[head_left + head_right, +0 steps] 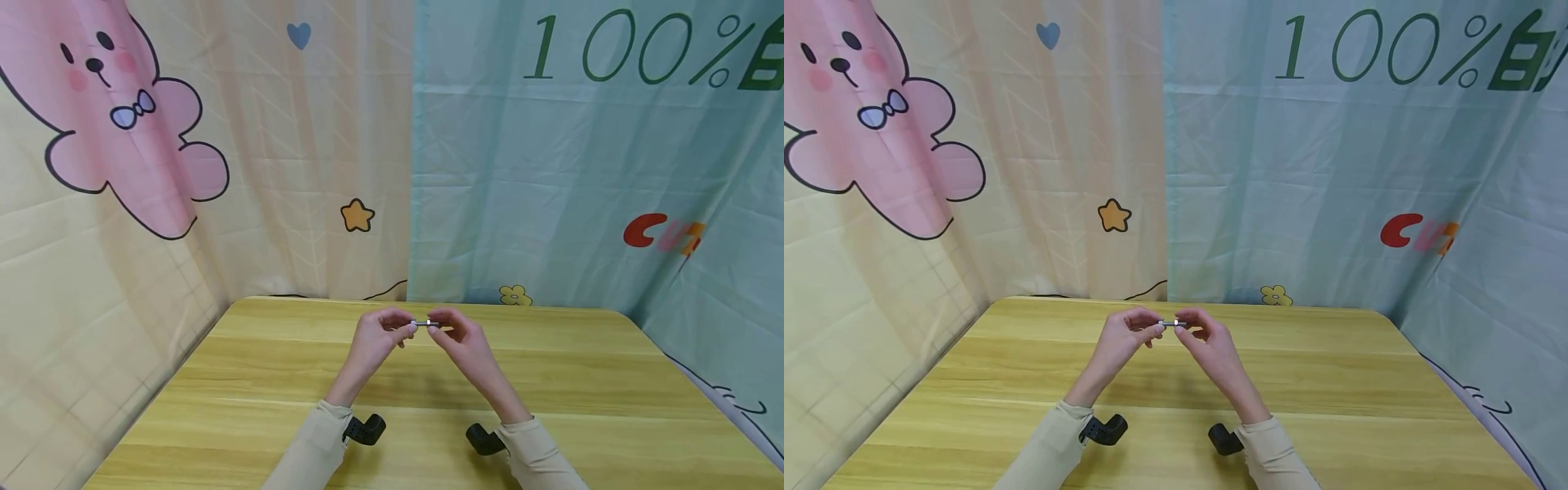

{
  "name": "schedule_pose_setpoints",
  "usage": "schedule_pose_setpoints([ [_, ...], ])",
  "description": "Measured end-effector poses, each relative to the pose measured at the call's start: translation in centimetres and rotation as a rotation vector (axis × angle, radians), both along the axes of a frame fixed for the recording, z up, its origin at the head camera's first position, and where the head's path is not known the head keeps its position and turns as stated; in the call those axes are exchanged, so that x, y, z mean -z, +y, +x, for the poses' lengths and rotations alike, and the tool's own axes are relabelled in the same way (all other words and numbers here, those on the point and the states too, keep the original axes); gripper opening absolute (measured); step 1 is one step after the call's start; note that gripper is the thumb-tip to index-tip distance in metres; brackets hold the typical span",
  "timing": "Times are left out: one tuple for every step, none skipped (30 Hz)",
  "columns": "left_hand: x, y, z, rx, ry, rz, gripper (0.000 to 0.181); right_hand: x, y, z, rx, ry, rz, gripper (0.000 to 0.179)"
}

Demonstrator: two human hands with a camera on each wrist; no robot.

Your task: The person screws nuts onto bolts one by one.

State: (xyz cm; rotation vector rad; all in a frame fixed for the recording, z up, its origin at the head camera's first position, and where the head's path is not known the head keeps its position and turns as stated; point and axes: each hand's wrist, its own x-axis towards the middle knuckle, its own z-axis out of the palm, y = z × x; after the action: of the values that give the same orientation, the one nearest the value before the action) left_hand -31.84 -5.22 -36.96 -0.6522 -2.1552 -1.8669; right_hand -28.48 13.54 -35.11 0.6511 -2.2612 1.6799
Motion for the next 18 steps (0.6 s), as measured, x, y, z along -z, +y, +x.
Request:
schedule_pose_setpoints([
  [0.0,0.0,0.0,-0.001,0.002,0.001,0.009,0.0,0.0,0.0,-0.012,0.020,-0.004,0.023],
  [0.0,0.0,-0.1,-0.001,0.002,0.003,0.009,0.0,0.1,0.0,-0.023,0.038,-0.006,0.023],
  [0.0,0.0,-0.1,0.000,0.003,0.004,0.009,0.0,0.1,0.0,-0.031,0.054,-0.006,0.022],
  [0.0,0.0,-0.1,0.002,0.006,0.006,0.010,0.0,0.1,-0.1,-0.037,0.068,-0.004,0.021],
  [0.0,0.0,-0.1,0.001,0.005,0.006,0.010,0.0,0.1,-0.1,-0.041,0.078,-0.002,0.020],
  [0.0,0.0,0.0,0.000,0.003,0.006,0.010,0.0,0.1,0.0,-0.043,0.084,0.000,0.019],
  [0.0,0.1,0.0,-0.001,0.000,0.003,0.010,0.0,0.1,0.0,-0.044,0.087,0.000,0.018],
  [0.0,0.1,0.0,-0.001,-0.005,0.003,0.010,0.0,0.1,0.0,-0.043,0.085,0.000,0.018],
  [0.0,0.1,0.0,-0.001,-0.010,0.002,0.010,0.0,0.1,0.0,-0.040,0.080,-0.001,0.017],
  [-0.1,0.1,0.1,-0.002,-0.012,0.000,0.011,0.0,0.1,0.0,-0.038,0.072,-0.003,0.017],
  [-0.2,0.1,0.2,-0.002,-0.019,-0.001,0.010,0.0,0.1,0.1,-0.036,0.063,-0.006,0.017],
  [-0.3,0.2,0.3,-0.002,-0.023,-0.005,0.010,-0.1,0.1,0.1,-0.034,0.053,-0.008,0.017],
  [-0.6,0.2,0.6,0.000,-0.024,-0.009,0.010,-0.1,0.1,0.1,-0.033,0.042,-0.009,0.018],
  [-1.0,0.2,1.0,0.002,-0.024,-0.010,0.010,-0.1,0.1,0.2,-0.031,0.032,-0.006,0.018],
  [-1.4,0.1,1.4,0.002,-0.025,-0.015,0.010,-0.2,0.1,0.2,-0.029,0.023,-0.001,0.019],
  [-1.8,0.1,1.8,0.002,-0.024,-0.020,0.010,-0.2,0.1,0.3,-0.028,0.016,0.002,0.019],
  [-2.2,0.1,2.1,0.005,-0.020,-0.018,0.010,-0.2,0.1,0.3,-0.026,0.009,0.007,0.019],
  [-2.5,0.1,2.5,0.007,-0.018,-0.017,0.010,-0.2,0.1,0.4,-0.025,0.003,0.010,0.019],
])
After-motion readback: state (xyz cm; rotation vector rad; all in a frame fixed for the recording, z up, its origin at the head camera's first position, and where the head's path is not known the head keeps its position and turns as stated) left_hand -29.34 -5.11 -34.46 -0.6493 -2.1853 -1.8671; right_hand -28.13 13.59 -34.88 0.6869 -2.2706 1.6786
